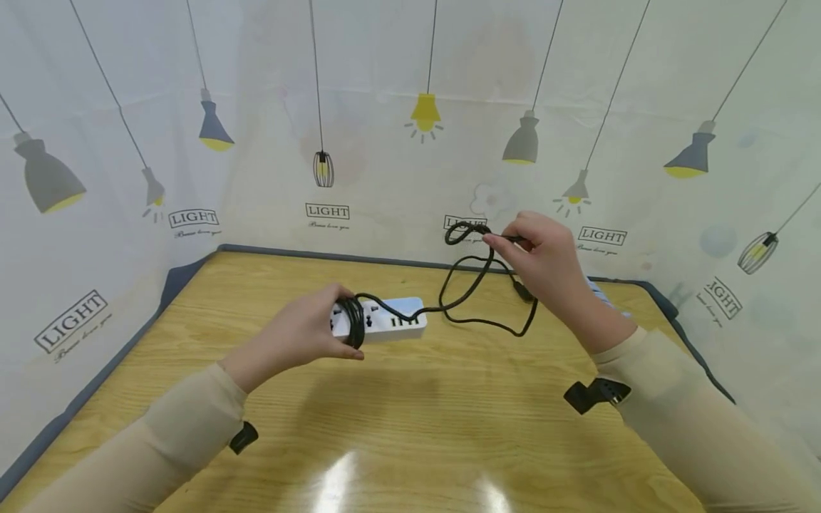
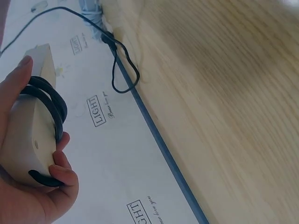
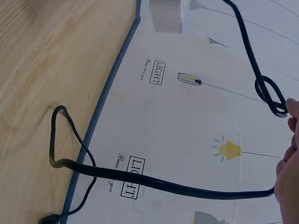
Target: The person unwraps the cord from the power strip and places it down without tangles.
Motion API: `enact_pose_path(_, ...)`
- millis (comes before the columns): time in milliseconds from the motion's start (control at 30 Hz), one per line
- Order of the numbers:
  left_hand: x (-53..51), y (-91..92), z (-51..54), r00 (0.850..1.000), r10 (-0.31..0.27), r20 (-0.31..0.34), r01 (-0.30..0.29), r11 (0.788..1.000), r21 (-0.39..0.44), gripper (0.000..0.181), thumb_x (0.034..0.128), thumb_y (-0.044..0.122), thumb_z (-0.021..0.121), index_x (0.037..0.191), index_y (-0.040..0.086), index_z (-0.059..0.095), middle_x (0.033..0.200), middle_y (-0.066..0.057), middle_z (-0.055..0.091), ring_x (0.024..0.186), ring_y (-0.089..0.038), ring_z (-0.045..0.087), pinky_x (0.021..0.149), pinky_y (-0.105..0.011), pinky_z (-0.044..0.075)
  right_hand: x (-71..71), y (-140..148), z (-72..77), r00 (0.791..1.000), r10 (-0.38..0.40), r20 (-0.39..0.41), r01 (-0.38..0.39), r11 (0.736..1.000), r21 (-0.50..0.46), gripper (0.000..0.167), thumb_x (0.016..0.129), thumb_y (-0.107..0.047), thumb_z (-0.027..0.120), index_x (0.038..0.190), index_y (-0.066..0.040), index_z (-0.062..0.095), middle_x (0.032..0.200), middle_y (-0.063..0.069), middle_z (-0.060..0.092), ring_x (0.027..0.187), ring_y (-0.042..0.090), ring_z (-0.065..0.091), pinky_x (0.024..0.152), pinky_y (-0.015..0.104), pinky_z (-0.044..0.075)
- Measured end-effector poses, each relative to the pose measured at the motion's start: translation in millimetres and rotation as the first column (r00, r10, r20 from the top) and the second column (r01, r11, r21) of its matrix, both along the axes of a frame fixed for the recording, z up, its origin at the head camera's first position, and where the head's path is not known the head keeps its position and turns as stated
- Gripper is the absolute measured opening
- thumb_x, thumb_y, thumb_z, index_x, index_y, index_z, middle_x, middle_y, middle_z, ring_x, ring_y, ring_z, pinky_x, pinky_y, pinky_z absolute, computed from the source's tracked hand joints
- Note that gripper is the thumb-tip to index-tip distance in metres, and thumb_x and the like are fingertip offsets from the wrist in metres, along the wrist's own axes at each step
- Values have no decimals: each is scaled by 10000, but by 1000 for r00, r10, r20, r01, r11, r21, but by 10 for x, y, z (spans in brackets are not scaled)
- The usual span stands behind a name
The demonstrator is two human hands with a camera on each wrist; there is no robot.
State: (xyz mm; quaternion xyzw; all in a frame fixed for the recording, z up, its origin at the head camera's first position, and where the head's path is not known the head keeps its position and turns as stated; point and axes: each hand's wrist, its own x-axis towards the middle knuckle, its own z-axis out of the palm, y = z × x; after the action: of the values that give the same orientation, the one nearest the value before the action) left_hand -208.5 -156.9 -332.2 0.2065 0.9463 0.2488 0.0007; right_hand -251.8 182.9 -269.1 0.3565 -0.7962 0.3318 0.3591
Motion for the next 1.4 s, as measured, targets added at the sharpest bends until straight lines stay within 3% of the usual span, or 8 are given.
enact_pose_path(300, 130, 58, 64, 997, -76, 3, 76, 997, 23, 924, 600, 492, 908, 1315, 82, 491, 1197, -43, 595, 1067, -230, 588, 903, -430, 491, -273, 34, -163, 998, -26, 63, 18, 994, 111, 209, 838, -44, 764, 680, -80, 633, 639, -8, 442, 593, 135, 352, 563, 285, 302)
enact_pose_path(500, 189, 72, 103, 991, -129, -20, 130, 991, 35, 925, 588, 499, 911, 1306, 86, 499, 1178, -23, 593, 1039, -195, 588, 895, -406, 491, -310, 63, -294, 987, -35, 159, 0, 977, 214, 213, 858, -89, 755, 691, -89, 622, 647, -13, 433, 597, 146, 366, 558, 310, 329)
enact_pose_path(733, 245, 110, 186, 984, -171, -43, 174, 983, 59, 906, 592, 492, 911, 1295, 84, 511, 1175, -23, 604, 1027, -193, 594, 879, -408, 493, -315, 56, -438, 982, -14, 187, -42, 956, 292, 257, 842, -89, 770, 670, -130, 583, 633, -40, 407, 568, 128, 362, 542, 308, 346)
enact_pose_path(1000, 295, 143, 200, 950, -302, -82, 301, 953, -23, 909, 565, 506, 915, 1268, 74, 535, 1167, -14, 611, 1053, -183, 586, 930, -381, 479, -392, 69, -505, 982, -45, 186, -18, 947, 321, 259, 852, -94, 762, 670, -110, 578, 635, -24, 419, 569, 134, 368, 547, 318, 355)
enact_pose_path(1133, 330, 144, 236, 947, -315, -67, 318, 948, 32, 926, 565, 497, 916, 1286, 70, 522, 1189, -15, 605, 1069, -189, 589, 940, -390, 479, -398, 67, -572, 974, -73, 214, -11, 931, 366, 232, 848, -106, 766, 691, -113, 596, 653, -21, 451, 579, 137, 384, 554, 324, 363)
enact_pose_path(1233, 339, 136, 264, 953, -301, -28, 302, 945, 123, 925, 572, 456, 926, 1308, 82, 507, 1193, 3, 595, 1064, -179, 583, 930, -395, 483, -362, 41, -655, 980, -53, 193, -33, 908, 418, 227, 840, -105, 773, 705, -121, 592, 664, -36, 465, 587, 121, 399, 552, 312, 376)
enact_pose_path(1400, 319, 99, 297, 970, -231, 71, 196, 926, 324, 861, 623, 326, 933, 1327, 113, 487, 1214, -17, 572, 1072, -208, 562, 871, -405, 501, -228, -37, -749, 992, 75, 99, -112, 880, 461, 293, 784, -64, 814, 692, -122, 542, 663, -43, 441, 589, 109, 423, 537, 291, 396)
